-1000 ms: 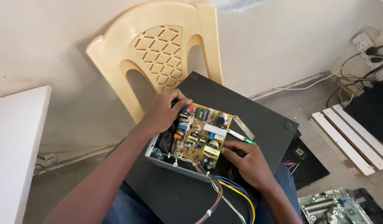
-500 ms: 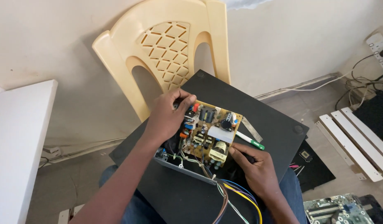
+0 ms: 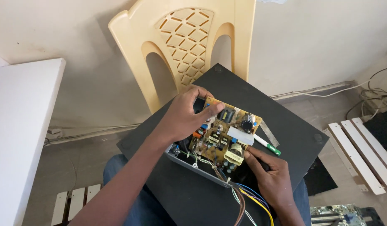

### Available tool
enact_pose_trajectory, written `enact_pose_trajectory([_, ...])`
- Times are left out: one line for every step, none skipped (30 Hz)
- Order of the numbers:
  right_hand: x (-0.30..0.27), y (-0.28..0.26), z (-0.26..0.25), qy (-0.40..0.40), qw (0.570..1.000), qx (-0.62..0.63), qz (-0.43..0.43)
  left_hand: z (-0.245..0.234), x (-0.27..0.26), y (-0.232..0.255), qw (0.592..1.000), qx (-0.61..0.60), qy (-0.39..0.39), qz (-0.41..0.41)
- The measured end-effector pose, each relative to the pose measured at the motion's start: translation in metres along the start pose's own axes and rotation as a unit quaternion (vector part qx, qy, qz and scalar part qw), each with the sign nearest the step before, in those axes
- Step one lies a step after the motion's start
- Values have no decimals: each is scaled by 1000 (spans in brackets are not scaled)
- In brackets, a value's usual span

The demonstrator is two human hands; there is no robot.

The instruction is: Cleaning a power supply circuit board using a toothbrush and a cloth to remove dust and debris.

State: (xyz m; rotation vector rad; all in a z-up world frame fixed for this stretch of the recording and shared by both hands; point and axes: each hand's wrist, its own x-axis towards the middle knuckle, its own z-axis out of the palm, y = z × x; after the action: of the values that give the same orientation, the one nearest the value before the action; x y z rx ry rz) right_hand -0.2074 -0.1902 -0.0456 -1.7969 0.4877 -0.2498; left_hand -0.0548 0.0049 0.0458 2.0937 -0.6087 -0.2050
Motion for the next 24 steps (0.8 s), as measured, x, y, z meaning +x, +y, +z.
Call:
enact_pose_trajectory([-2,-2,1,-1,1000,-1,1,3,0,-2,1000,-1,1,-2])
enact_pose_trajectory([-5,-4,1,5,1000,-9,9,5,0,-4,1000,20,1,15])
enact_pose_trajectory([-5,-7,2,11,1000,-15,15,6,1,-6,999,42,4,32])
enact_pose_trajectory([-6,-7,4,9,1000,-15,13,6,1,-7,999,42,7,31])
enact_pose_trajectory([-7,-6,5,14,999,-31,-4,7,0,-8,998,54,7,35])
enact_pose_trajectory([-8,-5,5,20,998,-47,-21,8,-1,-9,997,66,8,38])
enact_pose_trajectory([-7,-4,5,19,999,-47,-20,7,-1,-6,997,67,8,37])
enact_pose_trajectory([-7,-3,5,19,998,-54,-22,5,-2,-4,997,71,-6,16])
enact_pose_trajectory([-7,-2,5,19,998,-61,-25,4,-2,-1,997,75,-19,-3])
enact_pose_trajectory([-7,-3,5,19,998,-61,-26,5,-1,-3,997,76,-17,-3])
enact_pose_trajectory([-8,-3,5,18,998,-58,-22,6,0,-4,997,80,-21,-6])
enact_pose_trajectory([-8,-4,4,17,998,-55,-17,7,1,-5,996,85,-25,-8])
enact_pose_trajectory([-9,-3,4,20,998,-55,-16,7,1,-5,996,85,-27,-6])
enact_pose_trajectory([-10,-2,4,24,997,-58,-34,7,0,-5,996,88,-27,-15])
enact_pose_trajectory([-10,-2,4,30,996,-60,-53,7,1,-4,995,92,-27,-22])
enact_pose_trajectory([-10,-2,4,36,996,-58,-52,7,1,-3,995,94,-31,-17])
enact_pose_trajectory([-10,-3,4,41,995,-62,-64,7,1,-1,995,95,-32,-24])
enact_pose_trajectory([-11,-3,3,45,994,-66,-75,7,1,0,994,97,-33,-31])
enact_pose_trajectory([-11,0,2,50,994,-65,-71,7,1,2,994,97,-38,-29])
enact_pose_trajectory([-11,3,1,44,993,-65,-92,7,0,4,994,96,-42,-37])
enact_pose_trajectory([-11,5,2,35,991,-64,-114,5,-1,6,993,97,-43,-46])
enact_pose_trajectory([-13,2,3,37,991,-62,-111,5,-2,8,993,99,-46,-46])
enact_pose_trajectory([-15,-2,4,59,991,-47,-114,4,-2,11,993,98,-46,-52])
enact_pose_trajectory([-16,-5,4,81,989,-32,-117,4,-2,13,993,96,-46,-57])
